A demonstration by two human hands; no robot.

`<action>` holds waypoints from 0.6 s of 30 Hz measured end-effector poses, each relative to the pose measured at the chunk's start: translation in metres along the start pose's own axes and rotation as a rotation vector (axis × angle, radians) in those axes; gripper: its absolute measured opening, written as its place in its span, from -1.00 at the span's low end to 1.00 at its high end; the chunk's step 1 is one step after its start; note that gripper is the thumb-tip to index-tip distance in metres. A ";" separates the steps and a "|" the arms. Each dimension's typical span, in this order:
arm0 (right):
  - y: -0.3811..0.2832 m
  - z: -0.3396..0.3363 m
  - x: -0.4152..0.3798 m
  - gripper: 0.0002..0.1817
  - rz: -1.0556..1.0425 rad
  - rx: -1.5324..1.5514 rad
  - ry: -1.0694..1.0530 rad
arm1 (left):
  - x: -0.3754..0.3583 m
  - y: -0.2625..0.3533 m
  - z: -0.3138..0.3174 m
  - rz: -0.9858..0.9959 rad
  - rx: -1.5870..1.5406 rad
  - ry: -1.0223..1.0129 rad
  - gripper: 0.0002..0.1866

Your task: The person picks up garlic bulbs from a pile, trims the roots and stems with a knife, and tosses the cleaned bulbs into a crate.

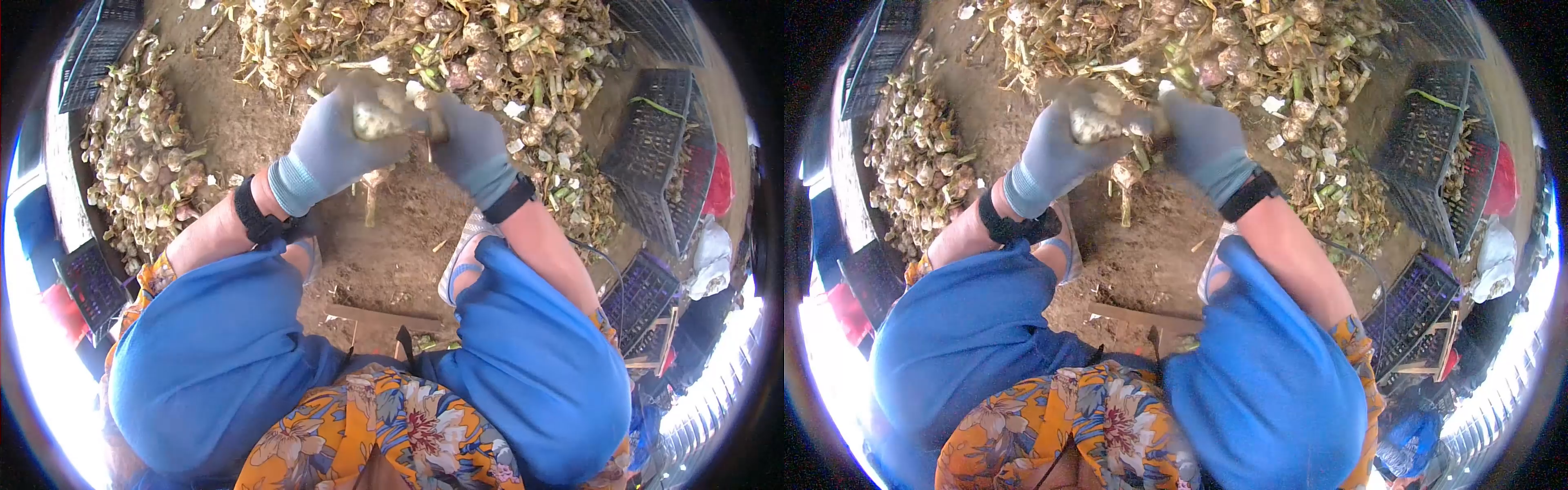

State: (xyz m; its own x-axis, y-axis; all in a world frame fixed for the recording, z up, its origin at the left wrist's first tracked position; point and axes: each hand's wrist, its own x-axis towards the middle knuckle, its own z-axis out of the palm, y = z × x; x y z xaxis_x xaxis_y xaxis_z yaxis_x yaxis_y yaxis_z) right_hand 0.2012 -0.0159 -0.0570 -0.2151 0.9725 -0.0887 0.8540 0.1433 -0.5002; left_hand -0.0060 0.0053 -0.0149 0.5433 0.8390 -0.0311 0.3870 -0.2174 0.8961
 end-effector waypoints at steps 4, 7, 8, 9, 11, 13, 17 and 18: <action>0.067 0.006 -0.014 -0.82 0.359 -0.102 0.016 | -0.004 0.017 -0.009 -0.166 -0.130 0.019 -0.35; 0.056 0.002 -0.024 -0.77 0.421 0.004 -0.032 | -0.012 -0.010 -0.015 -0.309 -0.186 0.031 -0.30; 0.051 0.004 -0.024 -0.78 0.385 0.046 0.009 | -0.010 -0.016 -0.022 -0.343 -0.222 0.048 -0.27; 0.048 0.003 -0.026 -0.79 0.348 0.085 0.046 | -0.007 -0.015 -0.040 -0.367 0.075 -0.003 -0.20; 0.059 0.002 -0.035 -0.79 0.369 0.088 0.049 | -0.009 -0.028 -0.088 -0.628 0.475 -0.077 -0.19; 0.077 0.004 -0.047 -0.77 0.465 0.115 0.046 | -0.021 -0.040 -0.135 -0.693 1.334 -0.404 -0.37; 0.091 0.019 -0.053 -0.73 0.412 0.111 0.097 | 0.007 -0.083 -0.123 -0.468 0.959 -0.112 -0.54; 0.085 0.018 -0.051 -0.73 0.411 0.111 0.095 | 0.027 -0.091 -0.090 -0.332 0.763 -0.058 -0.55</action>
State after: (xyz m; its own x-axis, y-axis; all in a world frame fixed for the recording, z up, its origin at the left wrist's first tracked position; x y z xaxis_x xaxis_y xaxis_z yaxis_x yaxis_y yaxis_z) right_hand 0.2763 -0.0568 -0.1103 0.1816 0.9578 -0.2228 0.8019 -0.2753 -0.5302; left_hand -0.0930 0.0927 -0.0575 0.3411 0.8965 -0.2826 0.9212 -0.2590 0.2903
